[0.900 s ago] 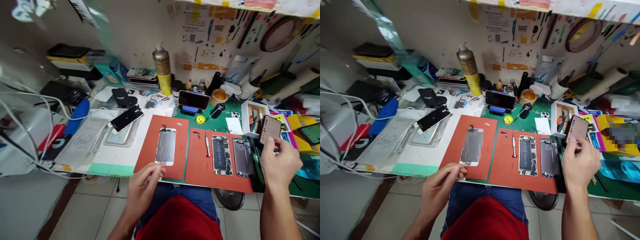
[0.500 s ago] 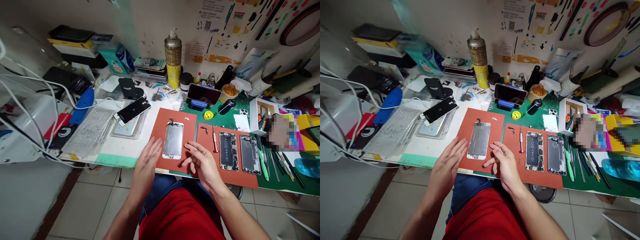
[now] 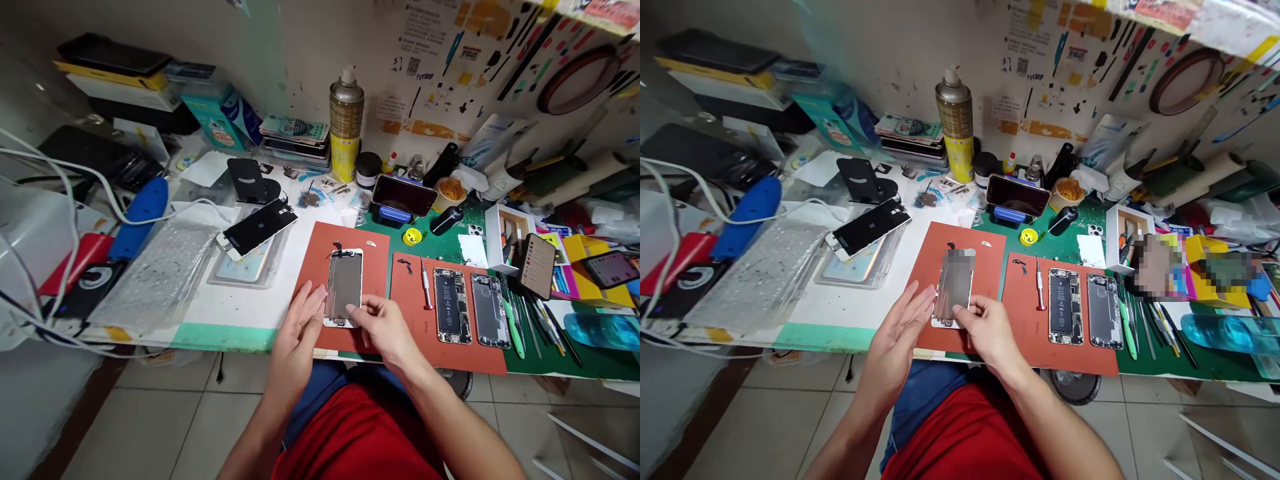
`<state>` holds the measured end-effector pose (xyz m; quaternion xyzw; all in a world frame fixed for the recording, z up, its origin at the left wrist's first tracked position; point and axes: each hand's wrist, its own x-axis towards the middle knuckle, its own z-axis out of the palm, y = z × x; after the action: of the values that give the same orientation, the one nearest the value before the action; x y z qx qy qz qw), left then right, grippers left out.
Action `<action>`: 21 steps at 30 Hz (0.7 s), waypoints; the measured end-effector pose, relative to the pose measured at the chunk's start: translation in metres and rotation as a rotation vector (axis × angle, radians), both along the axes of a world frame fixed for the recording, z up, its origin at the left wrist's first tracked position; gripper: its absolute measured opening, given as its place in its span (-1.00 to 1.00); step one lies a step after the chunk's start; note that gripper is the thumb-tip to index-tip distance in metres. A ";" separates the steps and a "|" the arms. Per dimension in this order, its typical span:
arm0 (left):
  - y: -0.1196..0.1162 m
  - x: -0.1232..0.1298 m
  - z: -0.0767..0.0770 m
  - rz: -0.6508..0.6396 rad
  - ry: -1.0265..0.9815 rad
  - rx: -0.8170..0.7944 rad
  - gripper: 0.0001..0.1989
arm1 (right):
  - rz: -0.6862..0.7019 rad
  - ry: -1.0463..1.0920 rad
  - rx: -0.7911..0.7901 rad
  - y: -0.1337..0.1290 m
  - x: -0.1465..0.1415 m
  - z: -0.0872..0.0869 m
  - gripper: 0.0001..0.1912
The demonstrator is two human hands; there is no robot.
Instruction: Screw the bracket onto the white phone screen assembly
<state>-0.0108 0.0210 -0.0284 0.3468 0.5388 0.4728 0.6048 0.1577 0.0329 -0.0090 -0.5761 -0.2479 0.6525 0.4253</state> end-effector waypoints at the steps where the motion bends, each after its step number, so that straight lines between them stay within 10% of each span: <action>1: 0.001 -0.001 0.000 0.013 -0.001 0.003 -0.37 | 0.025 -0.006 0.014 -0.001 -0.002 -0.002 -0.53; 10: 0.039 0.010 0.013 -0.054 -0.252 -0.241 -0.21 | 0.293 -0.052 0.071 -0.030 0.012 0.007 -0.48; 16: 0.041 0.030 0.009 -0.132 -0.317 -0.297 -0.31 | 0.054 -1.206 0.345 -0.004 0.075 0.011 -0.66; 21: 0.038 0.038 -0.002 -0.138 -0.226 -0.256 -0.34 | 0.094 -1.395 0.363 0.032 0.113 -0.001 -0.70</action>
<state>0.0273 0.0594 -0.0302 0.2476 0.4985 0.3937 0.7316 0.2702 0.0646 -0.0099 -0.7676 -0.5907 0.0988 0.2283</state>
